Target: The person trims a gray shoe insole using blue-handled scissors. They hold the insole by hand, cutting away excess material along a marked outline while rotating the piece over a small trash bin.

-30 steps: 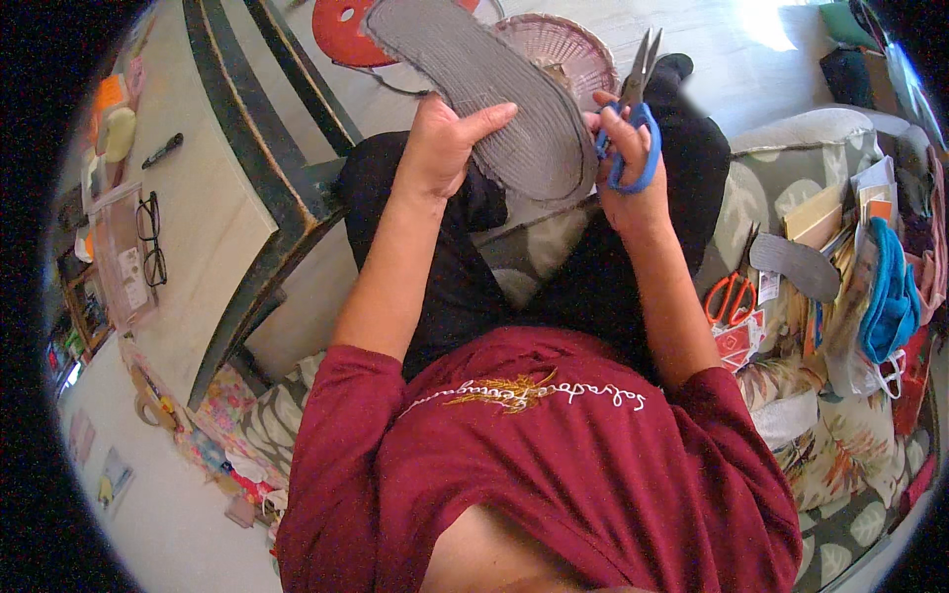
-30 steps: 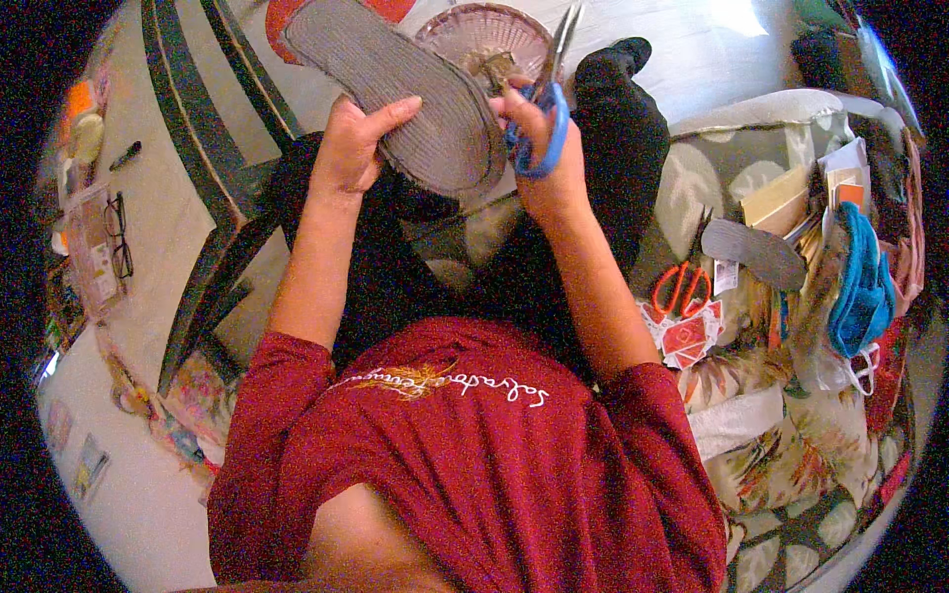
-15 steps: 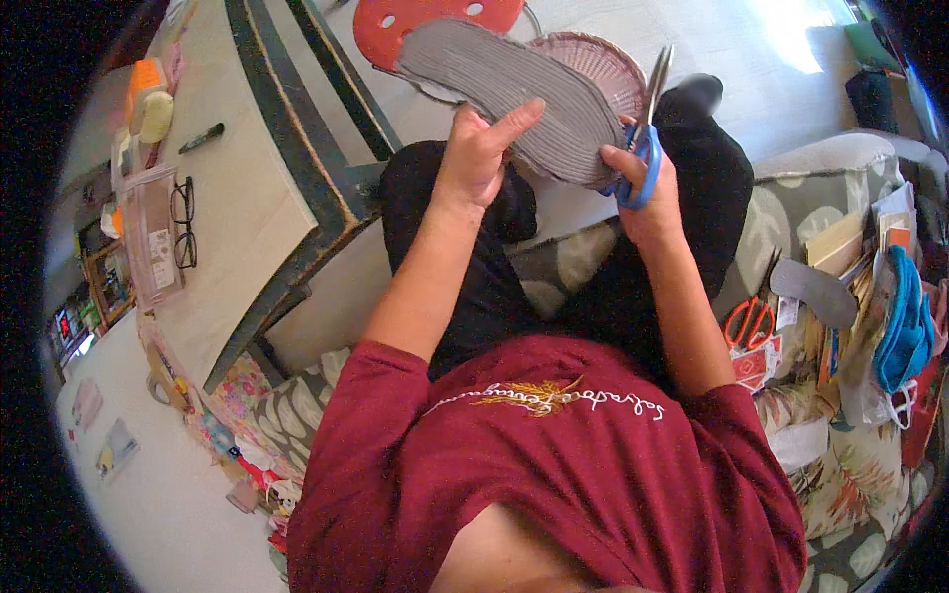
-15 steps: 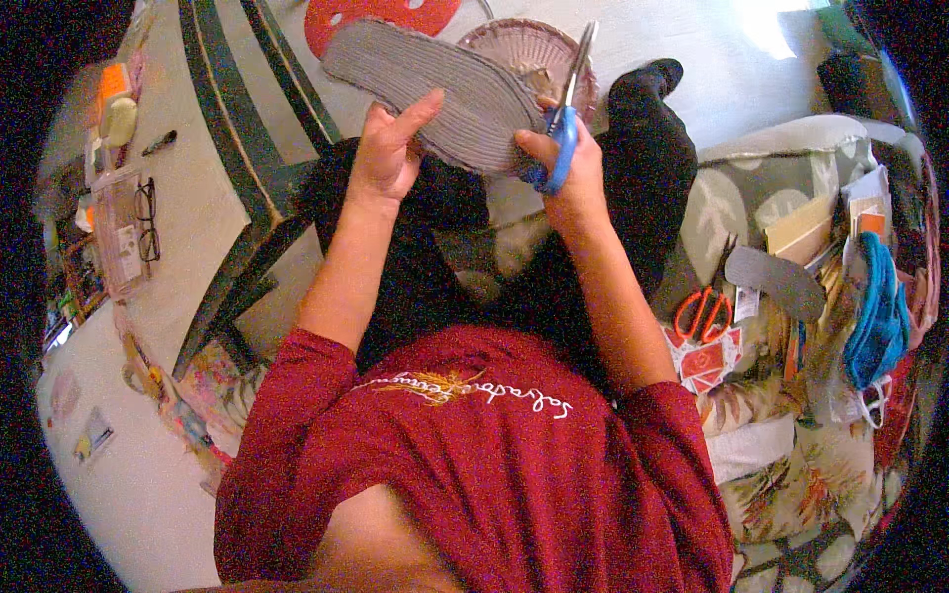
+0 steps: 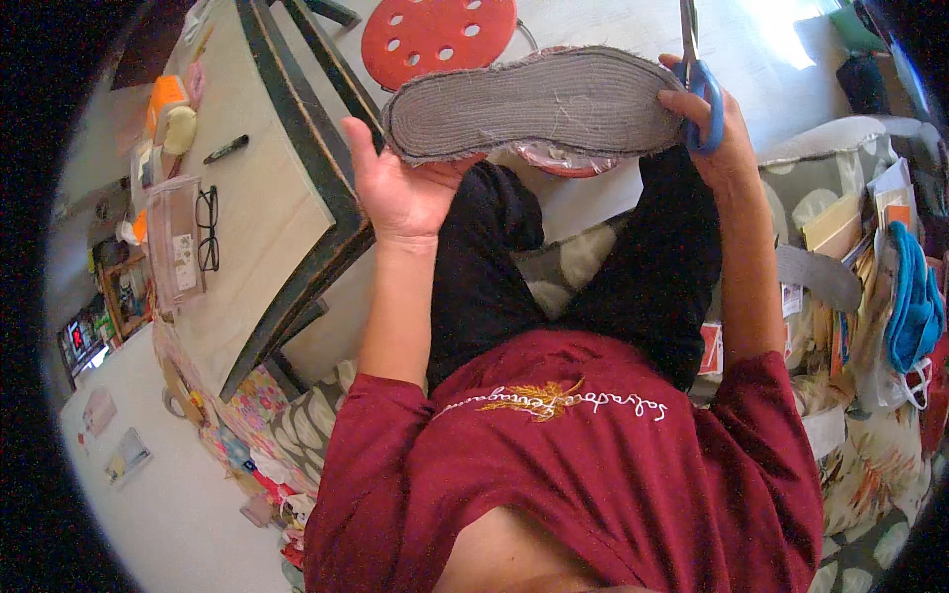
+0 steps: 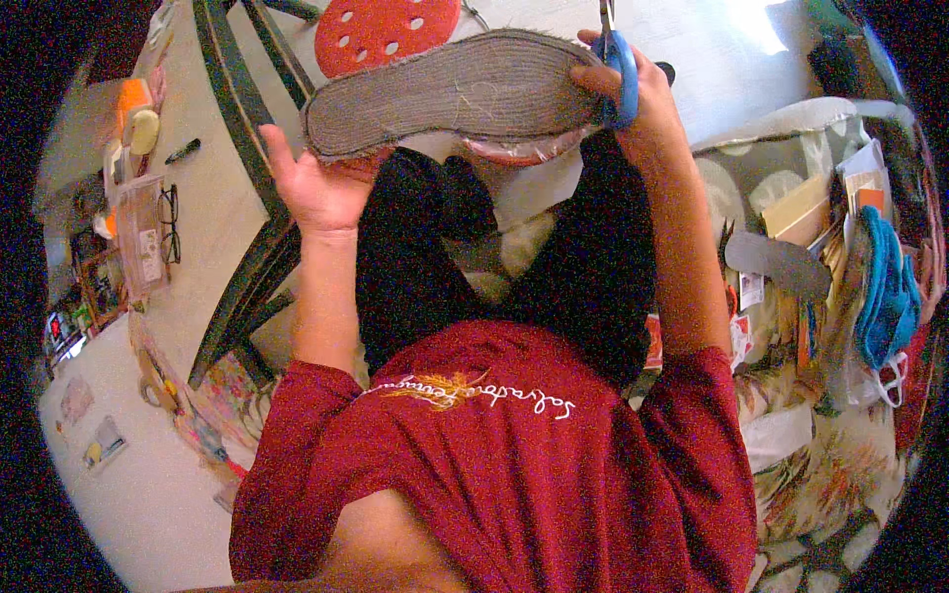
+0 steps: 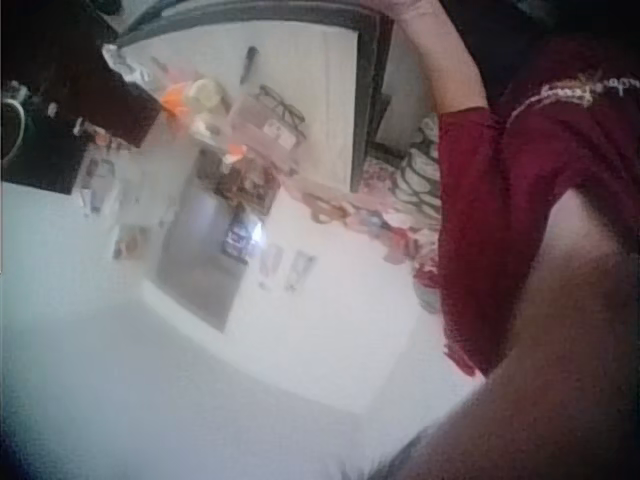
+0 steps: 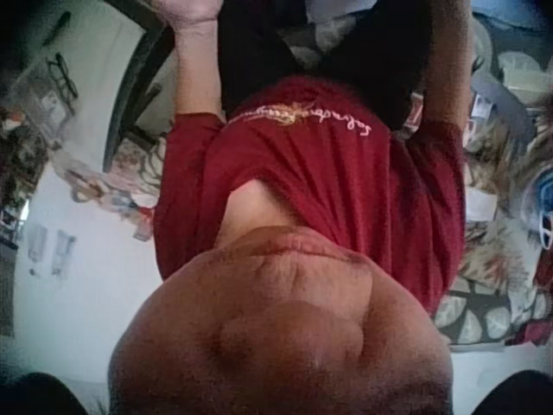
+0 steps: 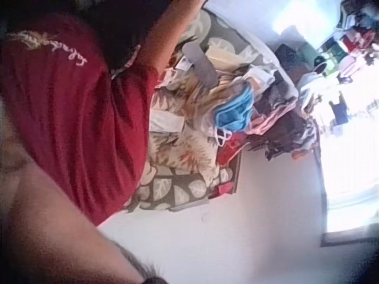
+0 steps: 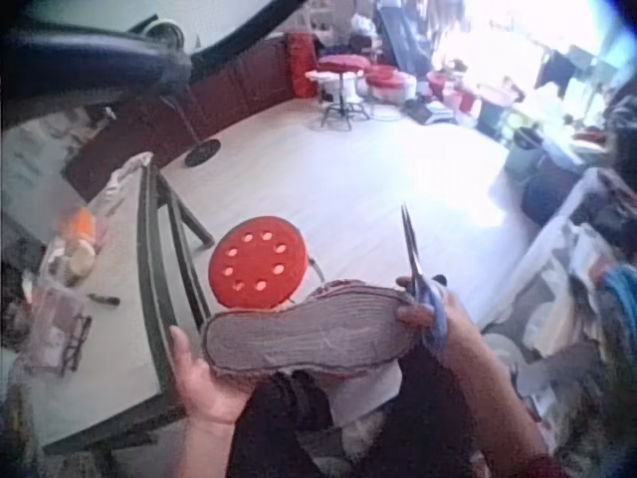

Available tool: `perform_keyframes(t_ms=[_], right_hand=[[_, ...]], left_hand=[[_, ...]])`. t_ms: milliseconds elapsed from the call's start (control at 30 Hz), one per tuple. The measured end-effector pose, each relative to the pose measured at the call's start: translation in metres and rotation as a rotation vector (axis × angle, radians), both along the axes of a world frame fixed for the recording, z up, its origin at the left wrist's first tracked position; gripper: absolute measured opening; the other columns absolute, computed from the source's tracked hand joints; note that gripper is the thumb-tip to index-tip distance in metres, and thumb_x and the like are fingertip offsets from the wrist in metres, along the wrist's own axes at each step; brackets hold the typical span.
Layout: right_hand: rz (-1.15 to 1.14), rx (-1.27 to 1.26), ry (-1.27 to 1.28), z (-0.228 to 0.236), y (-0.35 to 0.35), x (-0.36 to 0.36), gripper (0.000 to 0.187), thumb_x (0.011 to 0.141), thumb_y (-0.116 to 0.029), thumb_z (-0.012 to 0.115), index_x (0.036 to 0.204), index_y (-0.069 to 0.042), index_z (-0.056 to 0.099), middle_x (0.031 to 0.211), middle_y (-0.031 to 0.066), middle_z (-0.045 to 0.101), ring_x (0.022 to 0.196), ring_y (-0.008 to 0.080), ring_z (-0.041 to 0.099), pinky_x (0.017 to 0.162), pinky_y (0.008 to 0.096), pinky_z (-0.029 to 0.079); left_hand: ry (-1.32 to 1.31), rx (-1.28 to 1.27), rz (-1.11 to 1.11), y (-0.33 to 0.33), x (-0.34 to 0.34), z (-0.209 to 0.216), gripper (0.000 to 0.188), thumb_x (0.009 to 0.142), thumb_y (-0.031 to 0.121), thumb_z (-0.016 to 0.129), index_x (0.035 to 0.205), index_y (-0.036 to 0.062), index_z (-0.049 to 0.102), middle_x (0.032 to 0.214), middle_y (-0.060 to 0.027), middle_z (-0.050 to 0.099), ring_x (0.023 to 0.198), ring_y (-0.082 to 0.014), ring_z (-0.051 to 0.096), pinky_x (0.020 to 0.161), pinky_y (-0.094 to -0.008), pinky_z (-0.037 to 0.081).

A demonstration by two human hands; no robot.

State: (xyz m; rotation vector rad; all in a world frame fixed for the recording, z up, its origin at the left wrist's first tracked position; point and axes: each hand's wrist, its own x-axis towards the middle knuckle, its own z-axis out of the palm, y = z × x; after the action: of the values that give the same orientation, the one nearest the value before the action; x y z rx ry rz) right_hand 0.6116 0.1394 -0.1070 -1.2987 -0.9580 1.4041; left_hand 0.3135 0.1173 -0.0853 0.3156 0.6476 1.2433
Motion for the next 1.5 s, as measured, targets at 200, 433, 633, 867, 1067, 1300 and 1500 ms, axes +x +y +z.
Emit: perform_keyframes(t_ms=[200, 433, 633, 867, 1067, 1300, 1500], right_hand=[[-0.102, 0.033, -0.186, 0.002, -0.045, -0.047, 0.049, 0.067, -0.013, 0.070, 0.111, -0.002, 0.055, 0.086, 0.0032, 0.056, 0.077, 0.0110, 0.051, 0.071, 0.0231, 0.041], [0.081, -0.096, -0.115, -0.019, -0.066, -0.063, 0.043, 0.079, -0.025, 0.065, 0.114, -0.003, 0.051, 0.086, 0.0042, 0.057, 0.076, 0.0098, 0.051, 0.068, 0.0232, 0.043], [0.286, -0.185, 0.032, -0.028, -0.058, -0.055, 0.040, 0.088, -0.029, 0.051, 0.117, -0.002, 0.043, 0.083, 0.0035, 0.053, 0.072, 0.0117, 0.051, 0.068, 0.0260, 0.043], [0.393, -0.292, 0.057, -0.044, -0.066, -0.055, 0.042, 0.087, -0.033, 0.054, 0.114, -0.001, 0.046, 0.076, 0.0018, 0.051, 0.067, 0.0089, 0.050, 0.061, 0.0226, 0.042], [0.474, -0.279, 0.027, -0.050, -0.061, -0.055, 0.044, 0.086, -0.034, 0.054, 0.111, 0.001, 0.046, 0.074, 0.0023, 0.052, 0.063, 0.0092, 0.050, 0.058, 0.0231, 0.043], [0.463, -0.258, 0.049, -0.047, -0.065, -0.057, 0.053, 0.084, -0.043, 0.055, 0.111, 0.001, 0.046, 0.071, 0.0023, 0.051, 0.062, 0.0094, 0.050, 0.058, 0.0234, 0.042], [0.409, -0.303, 0.145, -0.048, -0.072, -0.054, 0.054, 0.084, -0.041, 0.056, 0.115, 0.001, 0.045, 0.073, 0.0021, 0.050, 0.063, 0.0088, 0.048, 0.058, 0.0224, 0.040]], left_hand=[[0.075, 0.042, 0.195, 0.005, 0.020, -0.017, 0.024, 0.079, 0.008, 0.062, 0.102, 0.0065, 0.057, 0.101, -0.0043, 0.061, 0.091, -0.0191, 0.057, 0.082, -0.0353, 0.045], [0.376, 0.041, 0.056, 0.010, 0.027, -0.035, 0.028, 0.075, 0.000, 0.062, 0.102, 0.0020, 0.055, 0.093, -0.0074, 0.062, 0.084, -0.0204, 0.060, 0.079, -0.0349, 0.047], [0.542, -0.002, -0.184, 0.027, 0.036, -0.037, 0.024, 0.073, 0.001, 0.063, 0.096, -0.0018, 0.057, 0.086, -0.0074, 0.062, 0.073, -0.0163, 0.061, 0.068, -0.0293, 0.050], [0.672, 0.114, -0.135, 0.046, 0.042, -0.055, 0.025, 0.076, 0.006, 0.065, 0.099, -0.0017, 0.057, 0.091, -0.0069, 0.062, 0.078, -0.0149, 0.060, 0.072, -0.0278, 0.048], [0.645, 0.101, -0.283, 0.053, 0.036, -0.068, 0.031, 0.079, 0.013, 0.064, 0.106, -0.0001, 0.054, 0.094, -0.0066, 0.062, 0.079, -0.0172, 0.060, 0.075, -0.0307, 0.048], [0.447, -0.051, -0.261, 0.058, 0.032, -0.078, 0.029, 0.085, 0.019, 0.058, 0.107, 0.0007, 0.055, 0.094, -0.0061, 0.062, 0.079, -0.0167, 0.061, 0.074, -0.0304, 0.048], [0.683, 0.107, -0.199, 0.057, 0.037, -0.076, 0.023, 0.086, 0.015, 0.058, 0.102, -0.0016, 0.058, 0.094, -0.0046, 0.062, 0.081, -0.0119, 0.058, 0.074, -0.0266, 0.046]])
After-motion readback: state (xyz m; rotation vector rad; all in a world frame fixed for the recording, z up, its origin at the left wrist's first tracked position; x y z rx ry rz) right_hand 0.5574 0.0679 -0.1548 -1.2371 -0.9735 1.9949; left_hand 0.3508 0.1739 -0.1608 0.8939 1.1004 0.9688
